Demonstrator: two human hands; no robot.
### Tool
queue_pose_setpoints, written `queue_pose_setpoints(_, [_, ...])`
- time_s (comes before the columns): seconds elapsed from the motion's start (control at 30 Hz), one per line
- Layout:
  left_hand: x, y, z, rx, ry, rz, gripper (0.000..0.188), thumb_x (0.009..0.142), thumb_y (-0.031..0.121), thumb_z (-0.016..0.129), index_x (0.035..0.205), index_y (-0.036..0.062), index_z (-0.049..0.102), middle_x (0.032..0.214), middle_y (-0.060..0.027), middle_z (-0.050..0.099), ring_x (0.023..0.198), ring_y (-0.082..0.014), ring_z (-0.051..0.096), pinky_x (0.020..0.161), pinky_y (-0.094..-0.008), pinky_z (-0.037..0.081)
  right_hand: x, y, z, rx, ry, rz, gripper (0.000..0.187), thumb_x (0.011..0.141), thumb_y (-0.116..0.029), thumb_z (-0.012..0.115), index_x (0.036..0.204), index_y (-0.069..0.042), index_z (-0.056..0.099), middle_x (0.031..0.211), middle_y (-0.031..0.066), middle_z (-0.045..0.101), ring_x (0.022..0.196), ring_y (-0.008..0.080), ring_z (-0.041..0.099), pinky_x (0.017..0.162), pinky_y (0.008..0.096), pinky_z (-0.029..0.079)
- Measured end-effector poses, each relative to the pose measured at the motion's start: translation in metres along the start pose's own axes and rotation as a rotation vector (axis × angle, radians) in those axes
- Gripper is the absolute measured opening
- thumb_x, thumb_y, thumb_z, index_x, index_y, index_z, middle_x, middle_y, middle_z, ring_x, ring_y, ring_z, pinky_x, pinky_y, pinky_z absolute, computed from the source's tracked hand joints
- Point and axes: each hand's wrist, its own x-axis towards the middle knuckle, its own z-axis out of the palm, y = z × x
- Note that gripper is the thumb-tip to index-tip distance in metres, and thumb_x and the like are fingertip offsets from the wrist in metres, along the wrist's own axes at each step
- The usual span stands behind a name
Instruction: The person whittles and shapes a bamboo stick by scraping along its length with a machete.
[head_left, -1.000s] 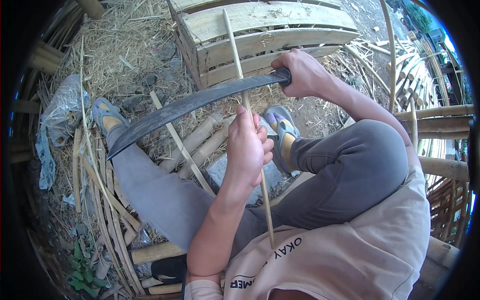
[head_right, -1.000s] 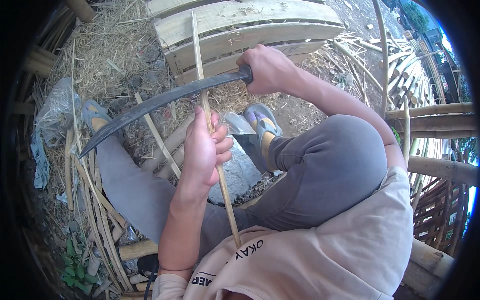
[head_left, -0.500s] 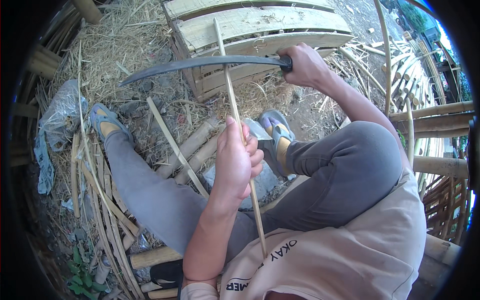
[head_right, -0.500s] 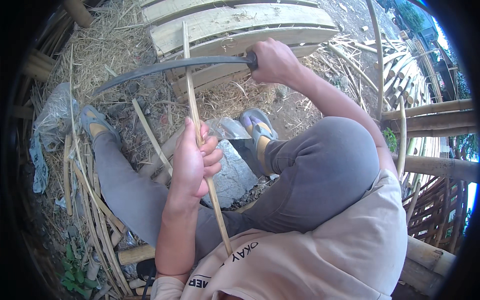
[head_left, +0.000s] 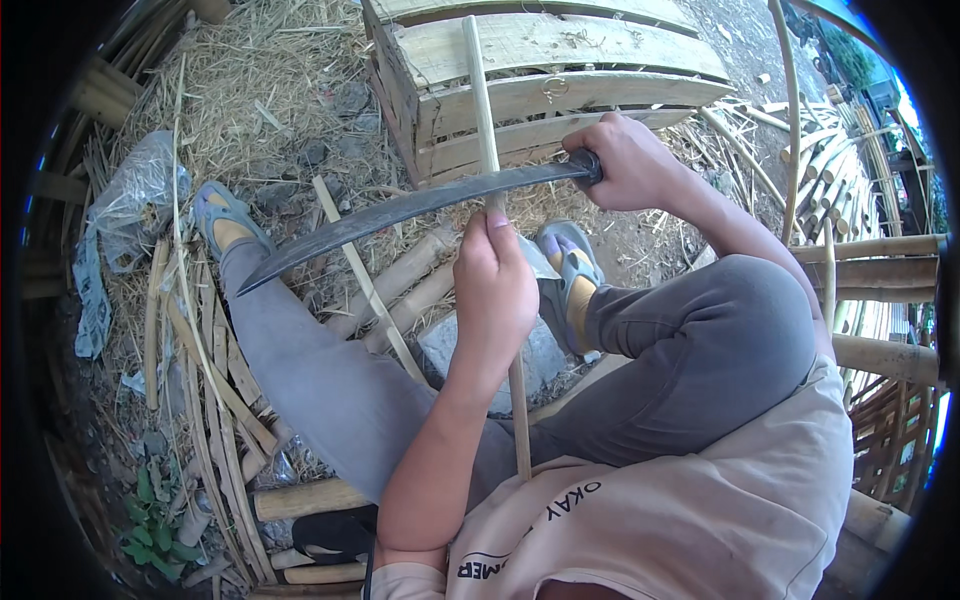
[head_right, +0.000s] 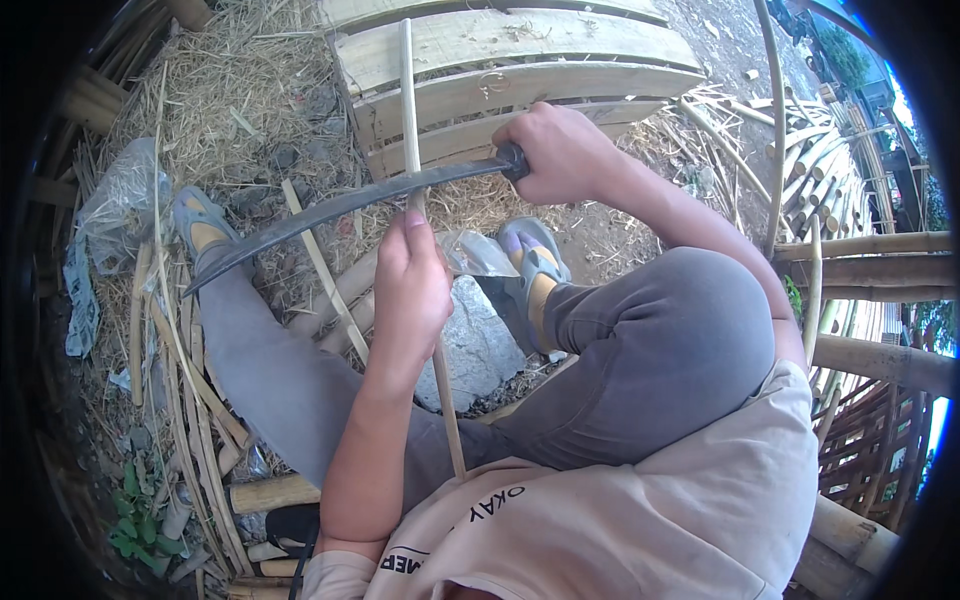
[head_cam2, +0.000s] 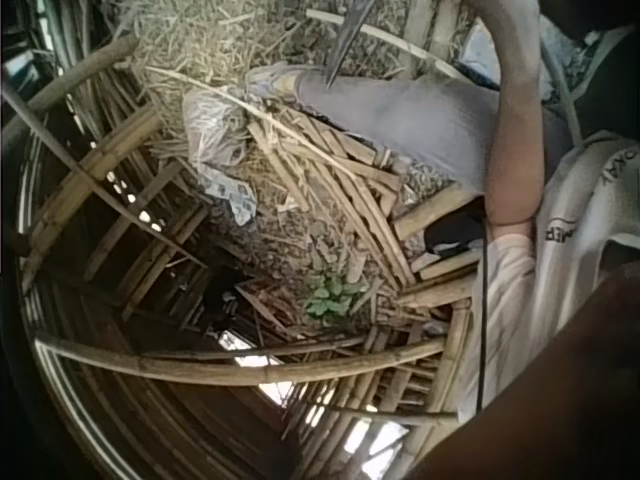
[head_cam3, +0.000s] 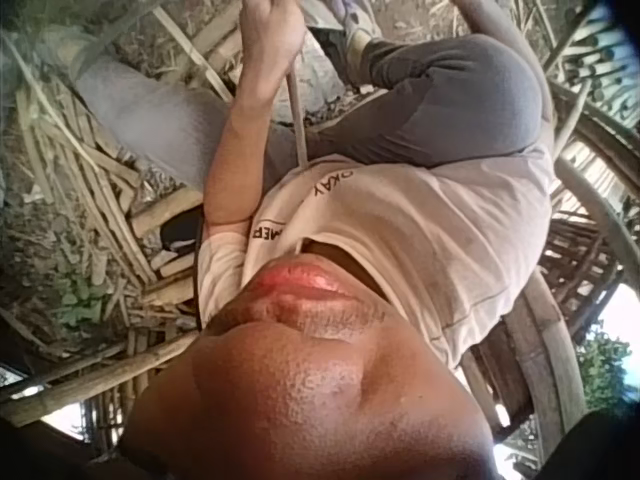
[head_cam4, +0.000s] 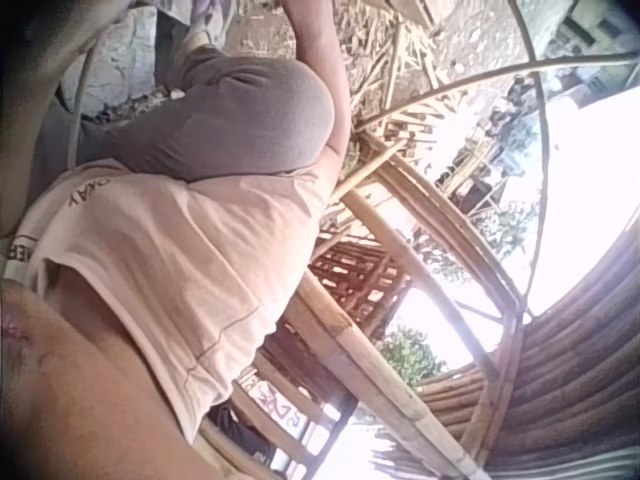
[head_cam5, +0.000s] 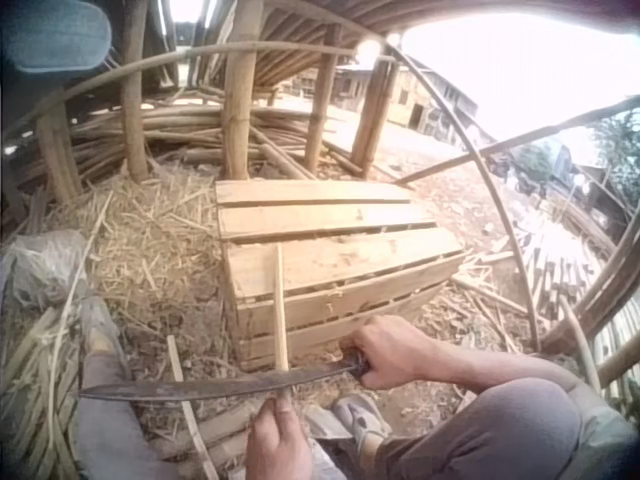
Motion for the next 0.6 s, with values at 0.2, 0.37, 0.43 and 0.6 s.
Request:
queue_pose_setpoints(0.2, [-0.012, 0.011, 0.009, 0.164, 0.014, 0.022, 0.043, 0.108, 0.028, 0.032, 0.099, -0.0073, 0.055, 0.083, -0.0283, 0.062, 0.081, -0.0485, 0.06, 0.075, -0.053, 0.045, -0.004, 0.009, 0.018, 0.042, 0.118, 0.008, 0.018, 0.057, -0.005, 0.06, 0.074, -0.001, 0.065, 0.061, 0.0201, 0.058, 0.068, 0.0418, 0.061, 0.062, 0.0474, 0.047])
queue_pose_setpoints(0.37, [-0.012, -0.001, 0.003, 0.145, 0.028, 0.072, 0.043, 0.109, 0.031, 0.03, 0.093, -0.0021, 0.053, 0.072, -0.016, 0.054, 0.065, -0.0308, 0.054, 0.063, -0.0435, 0.044, 0.004, 0.012, 0.023, 0.089, 0.138, -0.013, 0.021, 0.056, -0.006, 0.063, 0.076, 0.0, 0.065, 0.065, 0.022, 0.06, 0.07, 0.0432, 0.061, 0.065, 0.0461, 0.049])
queue_pose_setpoints(0.43, [-0.019, 0.0, 0.006, 0.132, 0.043, 0.08, 0.044, 0.11, 0.035, 0.03, 0.089, 0.0022, 0.051, 0.064, -0.0047, 0.047, 0.052, -0.0141, 0.048, 0.052, -0.0336, 0.043, 0.006, 0.019, 0.017, 0.039, 0.143, 0.052, 0.025, 0.058, -0.007, 0.065, 0.081, -0.001, 0.069, 0.069, 0.0218, 0.064, 0.073, 0.0415, 0.064, 0.07, 0.0457, 0.052])
queue_pose_setpoints(0.6, [-0.027, 0.007, 0.008, 0.214, -0.035, 0.222, 0.039, 0.109, 0.029, 0.033, 0.088, 0.0004, 0.05, 0.065, -0.0111, 0.049, 0.055, -0.0231, 0.05, 0.056, -0.0404, 0.041, -0.003, 0.063, 0.015, 0.011, 0.343, 0.261, 0.024, 0.07, -0.005, 0.061, 0.091, 0.002, 0.072, 0.075, 0.0249, 0.066, 0.075, 0.0419, 0.067, 0.072, 0.0445, 0.054])
